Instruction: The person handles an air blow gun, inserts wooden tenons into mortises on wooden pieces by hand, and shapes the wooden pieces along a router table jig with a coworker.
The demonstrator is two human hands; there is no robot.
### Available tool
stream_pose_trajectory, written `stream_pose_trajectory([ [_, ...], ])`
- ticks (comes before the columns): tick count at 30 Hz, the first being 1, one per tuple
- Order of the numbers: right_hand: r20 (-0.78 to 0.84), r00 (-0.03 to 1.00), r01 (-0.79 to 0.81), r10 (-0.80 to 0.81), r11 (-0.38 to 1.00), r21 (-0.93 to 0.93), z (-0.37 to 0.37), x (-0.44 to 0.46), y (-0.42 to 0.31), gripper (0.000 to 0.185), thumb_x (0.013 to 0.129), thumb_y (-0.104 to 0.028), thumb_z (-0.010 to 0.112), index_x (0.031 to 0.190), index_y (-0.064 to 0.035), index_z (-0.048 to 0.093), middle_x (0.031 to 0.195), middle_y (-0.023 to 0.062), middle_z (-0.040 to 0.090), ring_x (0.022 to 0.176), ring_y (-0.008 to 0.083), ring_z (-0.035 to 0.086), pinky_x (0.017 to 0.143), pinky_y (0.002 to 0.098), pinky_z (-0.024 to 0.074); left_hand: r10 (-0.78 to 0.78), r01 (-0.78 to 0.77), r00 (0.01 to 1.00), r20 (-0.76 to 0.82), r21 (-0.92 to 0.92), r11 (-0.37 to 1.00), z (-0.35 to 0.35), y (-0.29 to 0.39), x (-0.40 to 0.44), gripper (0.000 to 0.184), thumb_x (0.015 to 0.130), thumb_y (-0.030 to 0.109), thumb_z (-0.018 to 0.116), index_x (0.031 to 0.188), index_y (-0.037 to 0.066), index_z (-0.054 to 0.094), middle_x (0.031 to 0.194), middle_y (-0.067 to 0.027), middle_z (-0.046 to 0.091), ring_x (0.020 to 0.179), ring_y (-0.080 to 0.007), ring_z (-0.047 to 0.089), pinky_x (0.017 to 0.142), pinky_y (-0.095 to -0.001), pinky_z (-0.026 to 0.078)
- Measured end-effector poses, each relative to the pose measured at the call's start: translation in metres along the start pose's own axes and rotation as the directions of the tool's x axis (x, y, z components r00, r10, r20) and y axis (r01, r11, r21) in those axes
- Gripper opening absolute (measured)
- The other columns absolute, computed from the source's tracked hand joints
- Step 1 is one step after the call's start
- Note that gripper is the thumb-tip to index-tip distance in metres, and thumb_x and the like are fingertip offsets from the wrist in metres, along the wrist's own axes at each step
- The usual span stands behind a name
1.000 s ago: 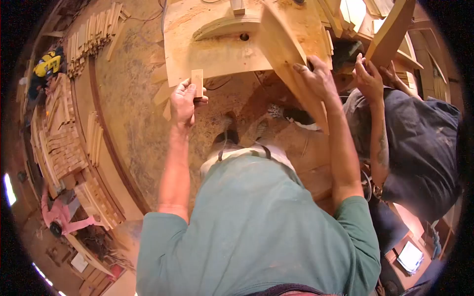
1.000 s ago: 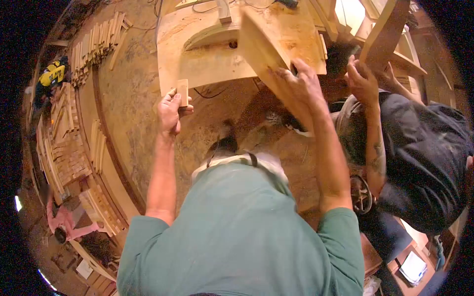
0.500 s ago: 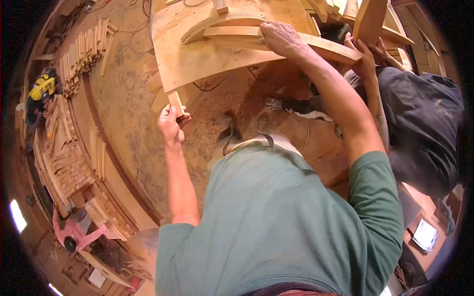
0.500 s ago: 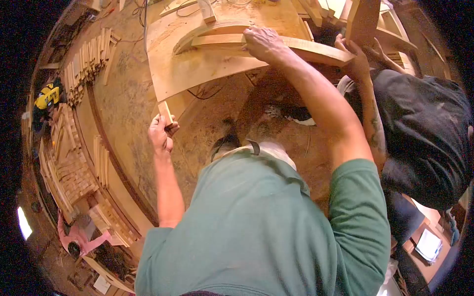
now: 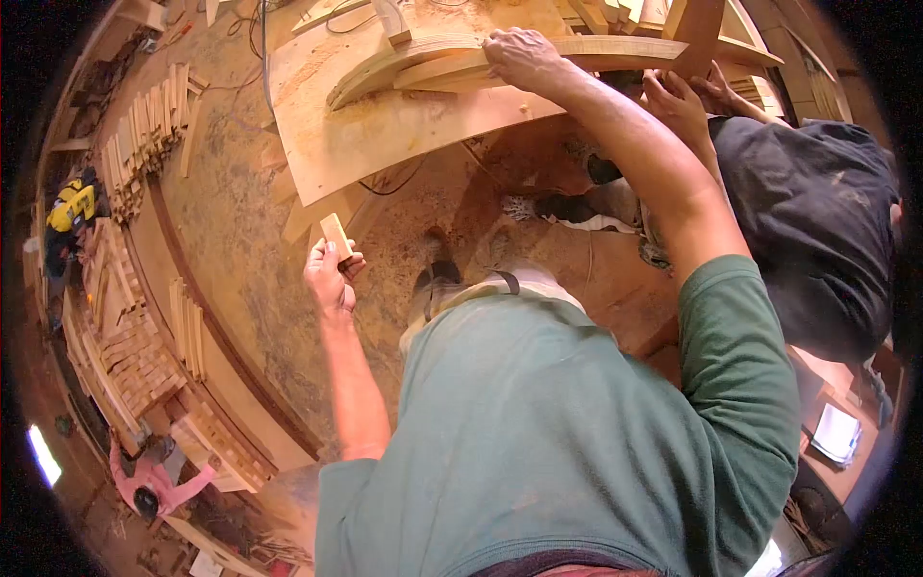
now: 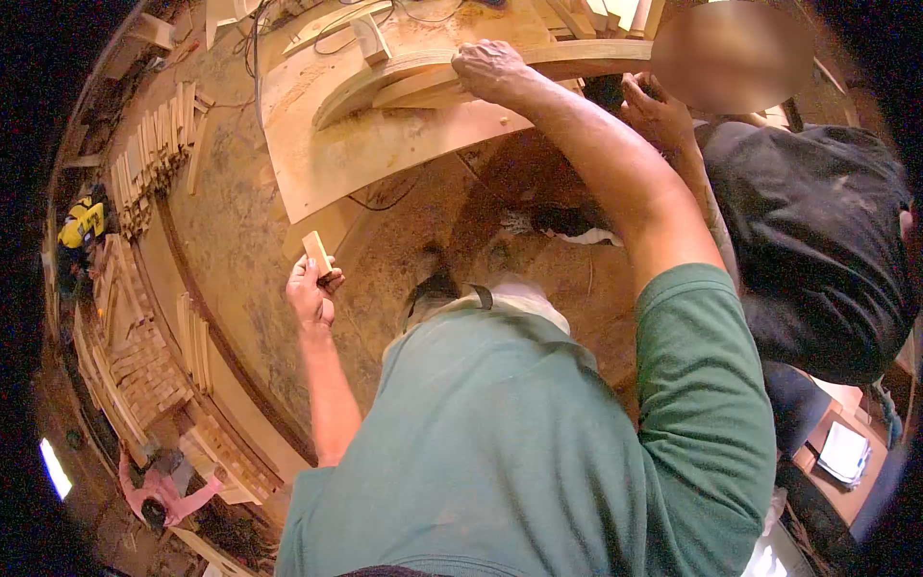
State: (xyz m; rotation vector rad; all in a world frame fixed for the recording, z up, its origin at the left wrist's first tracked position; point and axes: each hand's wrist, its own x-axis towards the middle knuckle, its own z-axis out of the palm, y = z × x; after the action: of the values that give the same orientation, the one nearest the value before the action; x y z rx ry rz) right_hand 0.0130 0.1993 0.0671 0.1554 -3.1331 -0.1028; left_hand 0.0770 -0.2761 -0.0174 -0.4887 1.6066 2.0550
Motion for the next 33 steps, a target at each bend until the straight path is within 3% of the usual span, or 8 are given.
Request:
stream_pose_trajectory([
  [9, -0.055, 0.996, 0.066, -0.073, 0.991, -0.118, 0.001, 0.014, 0.02, 0.017, 0.091, -0.018, 0.064, 0.093, -0.0026, 0.071, 0.097, 0.0132, 0.073, 0.092, 0.0292, 0.073, 0.075, 0.0413, 0.0601, -0.055, 0.055, 0.998, -0.008, 0.016, 0.998, 0.006, -0.006, -0.006, 0.025, 0.103, 0.016, 0.05, 0.121, 0.001, 0.056, 0.094, -0.0127, 0.071, 0.064, -0.0176, 0.069, 0.057, -0.031, 0.062],
  [18, 0.03, 0.997, 0.069, -0.066, 0.991, -0.112, 0.013, 0.035, 0.03, 0.02, 0.092, -0.019, 0.062, 0.092, -0.0023, 0.073, 0.091, 0.0147, 0.074, 0.084, 0.027, 0.074, 0.066, 0.0388, 0.0617, -0.047, 0.05, 0.997, -0.066, 0.044, 0.998, 0.001, -0.014, -0.008, 0.027, 0.103, 0.019, 0.054, 0.122, 0.001, 0.057, 0.091, -0.0114, 0.069, 0.062, -0.019, 0.067, 0.055, -0.0328, 0.059],
  [19, 0.334, 0.936, -0.097, 0.112, 0.993, -0.061, -0.013, 0.04, 0.017, 0.021, 0.085, -0.021, 0.063, 0.1, -0.007, 0.071, 0.102, 0.0143, 0.073, 0.099, 0.0313, 0.07, 0.079, 0.0438, 0.0584, -0.045, 0.047, 0.997, -0.061, 0.043, 0.998, 0.005, -0.014, -0.005, 0.028, 0.103, 0.02, 0.054, 0.123, 0.001, 0.057, 0.091, -0.0111, 0.069, 0.061, -0.0193, 0.066, 0.055, -0.033, 0.058],
  [25, 0.098, 0.995, -0.008, 0.019, 0.993, -0.116, -0.006, 0.018, 0.035, 0.024, 0.085, -0.027, 0.069, 0.097, -0.0076, 0.074, 0.104, 0.0111, 0.072, 0.1, 0.0307, 0.07, 0.078, 0.0433, 0.0576, -0.062, 0.068, 0.993, -0.099, 0.063, 0.996, -0.009, -0.026, 0.007, 0.023, 0.102, 0.021, 0.055, 0.119, 0.006, 0.059, 0.089, -0.008, 0.068, 0.062, -0.0182, 0.066, 0.056, -0.0334, 0.058],
  [27, 0.095, 0.994, -0.035, 0.046, 0.994, -0.108, -0.018, 0.014, 0.031, 0.017, 0.084, -0.019, 0.068, 0.095, -0.0091, 0.076, 0.101, 0.0106, 0.073, 0.094, 0.0288, 0.072, 0.075, 0.0424, 0.058, -0.07, 0.074, 0.996, -0.064, 0.062, 0.995, -0.01, -0.027, 0.007, 0.021, 0.103, 0.021, 0.054, 0.118, 0.007, 0.059, 0.091, -0.0077, 0.069, 0.062, -0.0176, 0.066, 0.057, -0.0332, 0.059],
  [30, 0.127, 0.99, -0.052, 0.054, 0.999, -0.015, -0.028, 0.015, 0.02, 0.016, 0.081, -0.02, 0.072, 0.091, -0.0089, 0.076, 0.098, 0.0114, 0.074, 0.094, 0.0314, 0.072, 0.075, 0.044, 0.058, -0.084, 0.084, 0.996, -0.015, 0.061, 0.995, -0.004, -0.023, 0.008, 0.018, 0.103, 0.021, 0.054, 0.116, 0.009, 0.06, 0.093, -0.0074, 0.069, 0.063, -0.017, 0.067, 0.058, -0.033, 0.059],
  [31, 0.181, 0.982, -0.06, 0.054, 0.998, 0.03, -0.03, 0.017, 0.014, 0.031, 0.082, -0.032, 0.074, 0.096, -0.0038, 0.072, 0.102, 0.0137, 0.072, 0.101, 0.0321, 0.07, 0.079, 0.0448, 0.0575, -0.087, 0.087, 0.996, -0.005, 0.061, 0.994, -0.003, -0.022, 0.011, 0.018, 0.103, 0.021, 0.054, 0.116, 0.009, 0.06, 0.094, -0.0073, 0.069, 0.063, -0.0169, 0.066, 0.058, -0.0329, 0.059],
  [33, 0.22, 0.974, -0.084, 0.056, 0.989, 0.121, -0.051, 0.013, -0.006, 0.034, 0.08, -0.033, 0.076, 0.097, -0.0036, 0.071, 0.1, 0.0153, 0.071, 0.101, 0.0332, 0.069, 0.081, 0.0446, 0.0562, -0.033, 0.032, 0.999, 0.022, 0.066, 0.997, 0.009, -0.014, 0.013, 0.018, 0.103, 0.02, 0.055, 0.115, 0.008, 0.059, 0.094, -0.0057, 0.068, 0.063, -0.0158, 0.065, 0.058, -0.0301, 0.057],
])
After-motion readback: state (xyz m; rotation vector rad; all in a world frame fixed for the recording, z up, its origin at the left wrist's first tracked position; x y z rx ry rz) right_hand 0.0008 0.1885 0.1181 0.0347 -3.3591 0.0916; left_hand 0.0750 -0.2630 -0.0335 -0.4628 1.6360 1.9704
